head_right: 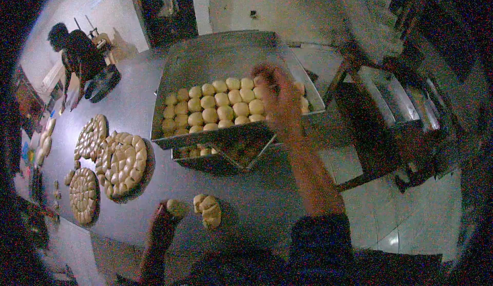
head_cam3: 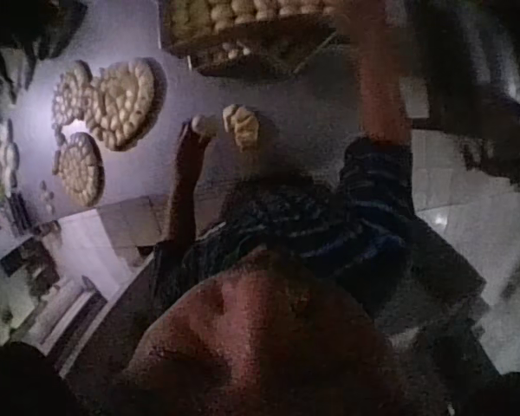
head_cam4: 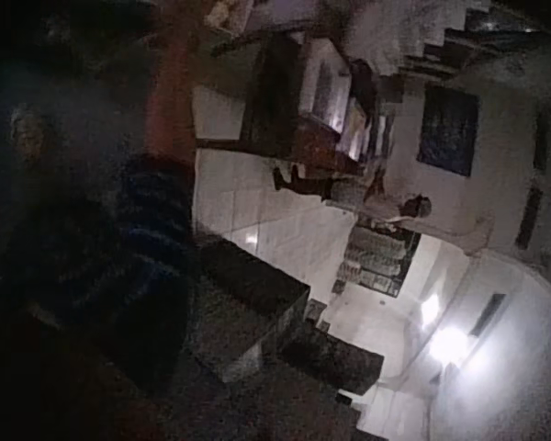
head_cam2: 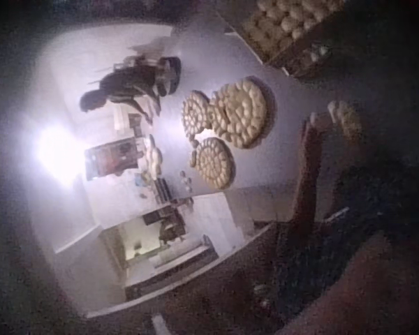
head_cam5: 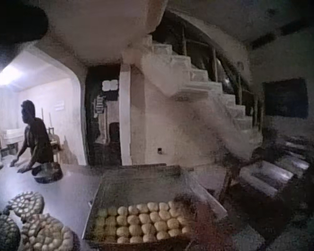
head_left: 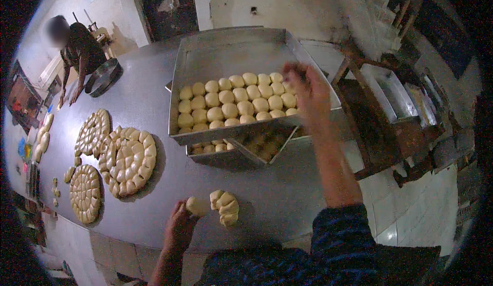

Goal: The person arranges small dough balls into circular patterns on a metal table and places them into metal trays. The person repeatedly picks up dough balls from a tray and places them onto the table or into other trays.

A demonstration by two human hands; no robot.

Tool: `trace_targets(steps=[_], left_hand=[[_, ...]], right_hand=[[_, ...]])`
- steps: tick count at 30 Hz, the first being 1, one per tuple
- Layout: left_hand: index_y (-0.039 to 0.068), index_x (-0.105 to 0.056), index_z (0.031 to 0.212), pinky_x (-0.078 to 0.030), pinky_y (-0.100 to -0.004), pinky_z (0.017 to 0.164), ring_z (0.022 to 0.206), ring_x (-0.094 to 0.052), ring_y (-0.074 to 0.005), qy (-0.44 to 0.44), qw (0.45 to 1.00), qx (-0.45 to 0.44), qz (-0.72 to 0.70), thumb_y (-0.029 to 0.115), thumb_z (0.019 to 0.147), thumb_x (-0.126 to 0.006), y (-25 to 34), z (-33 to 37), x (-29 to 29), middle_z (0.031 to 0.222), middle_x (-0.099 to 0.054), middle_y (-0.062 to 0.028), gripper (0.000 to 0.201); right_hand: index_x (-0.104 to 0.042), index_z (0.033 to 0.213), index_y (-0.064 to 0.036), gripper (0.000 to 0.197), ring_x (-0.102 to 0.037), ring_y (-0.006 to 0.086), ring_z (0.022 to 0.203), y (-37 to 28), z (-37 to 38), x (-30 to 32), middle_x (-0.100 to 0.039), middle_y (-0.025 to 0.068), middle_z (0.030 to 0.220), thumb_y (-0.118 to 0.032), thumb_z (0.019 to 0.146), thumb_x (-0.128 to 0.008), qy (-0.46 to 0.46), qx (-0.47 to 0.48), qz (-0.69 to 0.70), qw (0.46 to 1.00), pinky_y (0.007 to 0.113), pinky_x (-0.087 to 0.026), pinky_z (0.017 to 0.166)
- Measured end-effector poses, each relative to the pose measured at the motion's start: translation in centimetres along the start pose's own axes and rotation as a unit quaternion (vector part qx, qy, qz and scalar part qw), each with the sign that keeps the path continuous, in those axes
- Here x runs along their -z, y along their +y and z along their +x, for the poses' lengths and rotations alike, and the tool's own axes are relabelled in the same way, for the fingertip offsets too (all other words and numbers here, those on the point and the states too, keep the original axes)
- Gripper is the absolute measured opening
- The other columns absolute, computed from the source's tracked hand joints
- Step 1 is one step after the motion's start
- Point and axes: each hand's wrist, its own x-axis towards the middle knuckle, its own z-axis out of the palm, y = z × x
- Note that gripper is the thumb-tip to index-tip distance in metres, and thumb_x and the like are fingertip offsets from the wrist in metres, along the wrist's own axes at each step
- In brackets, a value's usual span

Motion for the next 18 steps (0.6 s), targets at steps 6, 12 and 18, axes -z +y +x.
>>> trace_targets(steps=[6,12,18], left_hand=[[0.001,-0.05,0.111,-0.041,-0.0318,0.087,0.104,-0.049,-0.0222,-0.232,0.956,0.087,-0.154,0.017,0.089,-0.047,1.6,1.4,-3.2,0.114,-0.051,-0.0092,0.028],[0.006,-0.056,0.107,-0.038,-0.0376,0.086,0.096,-0.045,-0.0325,-0.08,0.871,-0.244,0.419,0.012,0.082,-0.053,-6.0,9.1,1.0,0.112,-0.05,-0.0141,0.025],[0.006,-0.056,0.107,-0.039,-0.0391,0.088,0.1,-0.045,-0.0332,-0.25,0.851,-0.368,0.279,0.011,0.078,-0.058,-5.3,8.2,-2.2,0.114,-0.05,-0.0137,0.029]], right_hand=[[-0.048,0.118,-0.0071,0.036,-0.052,0.0266,0.098,0.3,-22.5,-4.3,-0.056,0.0091,0.106,-0.017,0.084,-0.056,-0.277,-0.164,0.142,0.936,0.037,-0.039,0.091],[-0.046,0.12,-0.0067,0.037,-0.041,0.0334,0.11,4.4,-27.3,1.9,-0.039,0.017,0.126,-0.013,0.084,-0.05,-0.286,-0.017,-0.453,0.844,0.05,-0.033,0.089],[-0.049,0.102,-0.0043,0.027,-0.041,0.0363,0.106,8.6,-25.6,-3.8,-0.044,0.0175,0.114,-0.023,0.082,-0.054,-0.095,-0.101,-0.509,0.85,0.051,-0.03,0.091]])
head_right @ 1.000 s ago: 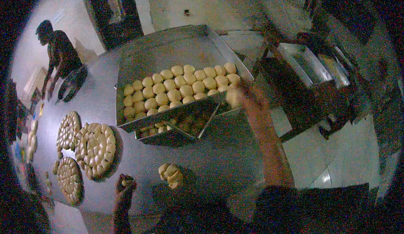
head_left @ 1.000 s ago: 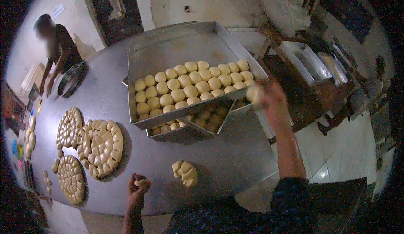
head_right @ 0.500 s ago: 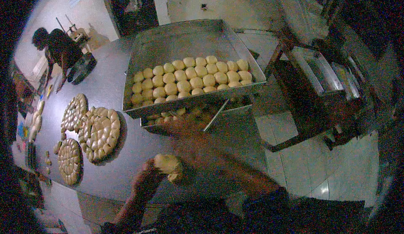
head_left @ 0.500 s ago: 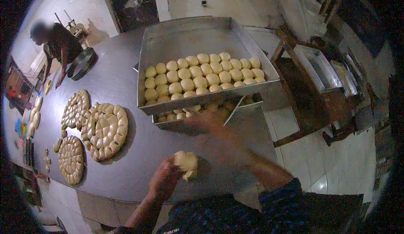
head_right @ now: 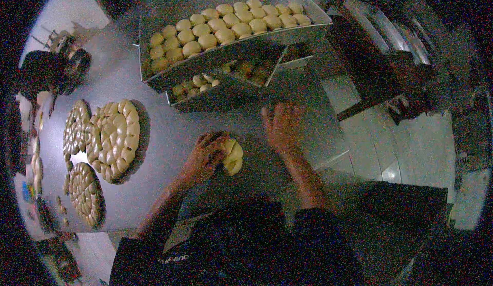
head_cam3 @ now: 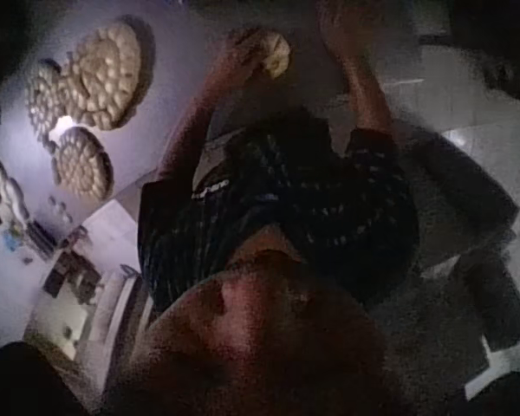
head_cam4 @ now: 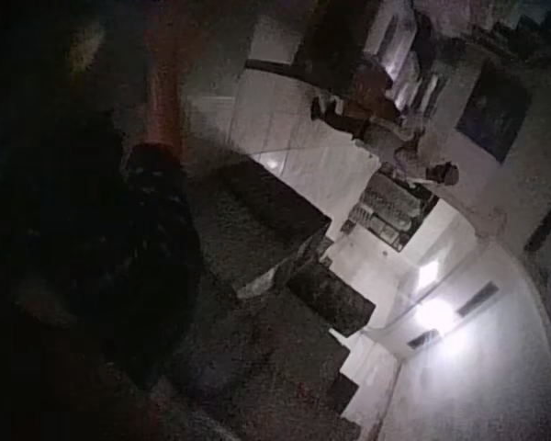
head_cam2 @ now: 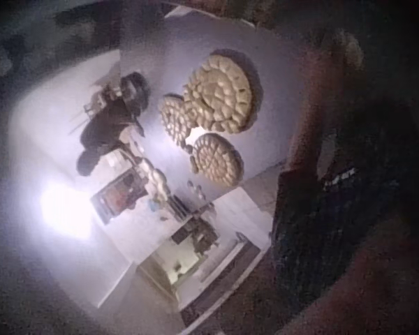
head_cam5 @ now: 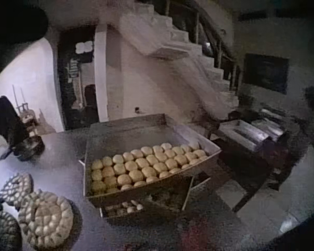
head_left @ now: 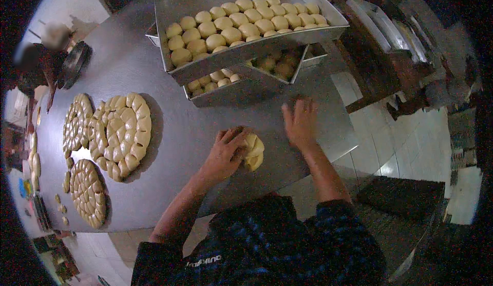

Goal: The person arranges small dough balls into circular patterns on a metal table and places them into metal trays. The person repeatedly picks up dough balls from a tray and places them onto the table or into other trays.

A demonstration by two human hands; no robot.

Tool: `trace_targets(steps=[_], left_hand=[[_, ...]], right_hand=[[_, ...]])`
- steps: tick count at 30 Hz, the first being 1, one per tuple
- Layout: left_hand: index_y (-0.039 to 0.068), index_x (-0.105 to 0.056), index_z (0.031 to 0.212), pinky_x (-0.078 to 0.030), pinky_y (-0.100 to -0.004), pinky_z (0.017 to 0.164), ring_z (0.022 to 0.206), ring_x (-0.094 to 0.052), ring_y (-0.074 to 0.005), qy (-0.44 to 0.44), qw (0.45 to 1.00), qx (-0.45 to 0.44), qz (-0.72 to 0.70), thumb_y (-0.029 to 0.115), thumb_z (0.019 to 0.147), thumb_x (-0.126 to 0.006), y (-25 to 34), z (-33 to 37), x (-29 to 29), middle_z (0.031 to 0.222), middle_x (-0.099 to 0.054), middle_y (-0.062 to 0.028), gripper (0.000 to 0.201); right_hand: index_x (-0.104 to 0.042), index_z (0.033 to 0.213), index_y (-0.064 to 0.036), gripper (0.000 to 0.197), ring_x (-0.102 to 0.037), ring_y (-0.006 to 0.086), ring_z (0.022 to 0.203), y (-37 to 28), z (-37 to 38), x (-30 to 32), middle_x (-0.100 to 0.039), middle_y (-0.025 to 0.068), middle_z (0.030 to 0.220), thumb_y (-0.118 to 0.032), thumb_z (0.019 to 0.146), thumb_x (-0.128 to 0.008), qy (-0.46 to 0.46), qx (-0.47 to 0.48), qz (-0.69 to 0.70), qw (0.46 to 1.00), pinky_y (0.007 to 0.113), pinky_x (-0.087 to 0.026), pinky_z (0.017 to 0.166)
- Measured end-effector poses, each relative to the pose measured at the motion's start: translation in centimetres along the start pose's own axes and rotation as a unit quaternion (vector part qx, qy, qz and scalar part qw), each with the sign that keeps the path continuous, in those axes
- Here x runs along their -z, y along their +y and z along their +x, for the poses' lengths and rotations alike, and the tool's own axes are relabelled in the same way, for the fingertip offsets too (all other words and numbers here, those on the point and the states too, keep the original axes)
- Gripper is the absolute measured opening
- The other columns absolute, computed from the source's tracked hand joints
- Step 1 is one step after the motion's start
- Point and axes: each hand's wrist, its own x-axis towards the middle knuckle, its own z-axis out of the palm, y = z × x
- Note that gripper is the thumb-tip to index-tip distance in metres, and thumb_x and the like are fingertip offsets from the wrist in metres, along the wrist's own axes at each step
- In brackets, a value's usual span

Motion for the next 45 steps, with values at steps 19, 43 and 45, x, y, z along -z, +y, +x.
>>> trace_targets(steps=[19,43,45], left_hand=[[0.008,-0.045,0.103,-0.042,-0.0254,0.073,0.08,-0.047,-0.0118,0.247,0.859,0.337,-0.295,0.008,0.076,-0.061,-5.3,-14.6,9.1,0.089,-0.045,-0.0016,0.032],[0.009,-0.045,0.09,-0.039,-0.0256,0.066,0.075,-0.046,-0.0114,0.214,0.791,0.376,-0.432,0.011,0.081,-0.06,4.3,-1.2,3.1,0.084,-0.048,-0.0007,0.018],[0.008,-0.047,0.094,-0.041,-0.0288,0.069,0.081,-0.05,-0.014,0.174,0.772,0.385,-0.475,0.013,0.081,-0.061,5.7,1.2,2.5,0.09,-0.05,-0.0038,0.02]], right_hand=[[-0.052,0.093,-0.0031,0.027,-0.047,0.0342,0.098,4.6,4.9,-1.5,-0.053,0.0157,0.098,-0.012,0.07,-0.063,0.073,-0.096,-0.011,0.993,0.045,-0.037,0.087],[-0.055,0.102,-0.0046,0.025,-0.054,0.0168,0.091,4.8,28.7,18.3,-0.057,0.0072,0.096,-0.021,0.083,-0.054,0.376,0.053,0.5,0.778,0.031,-0.043,0.08],[-0.056,0.103,-0.0025,0.03,-0.056,0.0182,0.087,7.8,33.1,11.2,-0.06,0.0098,0.094,-0.025,0.084,-0.054,0.2,-0.056,0.15,0.967,0.032,-0.044,0.079]])
